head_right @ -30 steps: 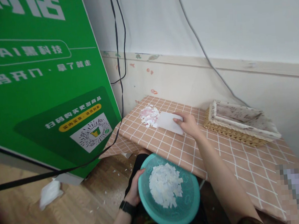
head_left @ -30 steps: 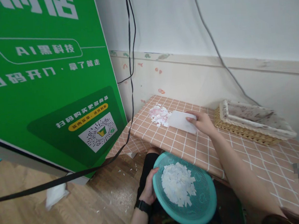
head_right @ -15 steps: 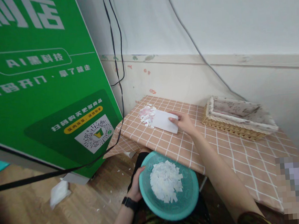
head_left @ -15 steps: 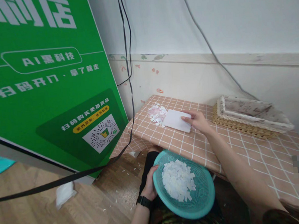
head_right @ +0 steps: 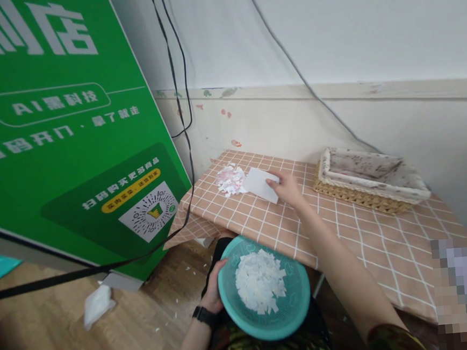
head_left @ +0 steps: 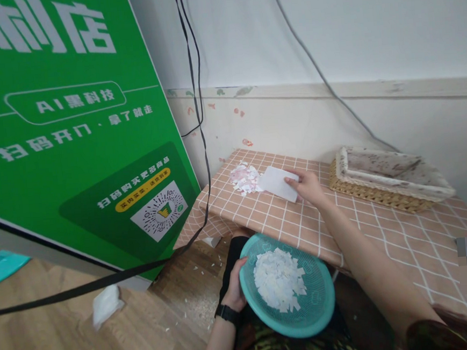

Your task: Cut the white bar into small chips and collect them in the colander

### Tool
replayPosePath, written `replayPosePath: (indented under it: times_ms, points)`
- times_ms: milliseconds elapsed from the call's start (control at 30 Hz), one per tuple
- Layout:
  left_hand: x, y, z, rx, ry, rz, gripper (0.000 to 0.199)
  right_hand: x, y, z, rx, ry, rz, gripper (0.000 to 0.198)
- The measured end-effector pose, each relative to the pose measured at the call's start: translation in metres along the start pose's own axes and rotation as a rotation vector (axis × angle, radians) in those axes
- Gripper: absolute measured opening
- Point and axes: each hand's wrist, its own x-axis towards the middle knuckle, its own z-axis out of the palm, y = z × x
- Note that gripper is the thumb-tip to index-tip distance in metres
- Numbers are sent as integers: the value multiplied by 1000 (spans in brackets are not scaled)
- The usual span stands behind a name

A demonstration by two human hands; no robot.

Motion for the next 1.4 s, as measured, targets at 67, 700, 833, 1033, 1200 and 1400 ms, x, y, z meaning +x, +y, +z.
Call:
replayPosePath:
  times_ms: [67, 700, 833, 1033, 1200, 1400]
  points:
    - [0, 0, -1, -4, -2, 2, 24, -1, -2, 1, 38, -26, 3, 44]
    - [1, -1, -4, -18, 0, 11, 25, -9, -21, 7, 187, -174, -22, 40]
    - [0, -1, -2, -16, -12, 7, 27, -9, -21, -2, 211, -127, 34, 42]
    - [2, 0, -4, -24, -4, 7, 25, -6, -14, -11, 95, -212, -68, 35]
    - [3, -1, -6, -35, -11, 15, 24, -6, -14, -10, 104, -164, -2, 39]
    - [2, -1, -5, -35, -11, 6, 26, -13, -25, 1, 142, -215, -81, 38]
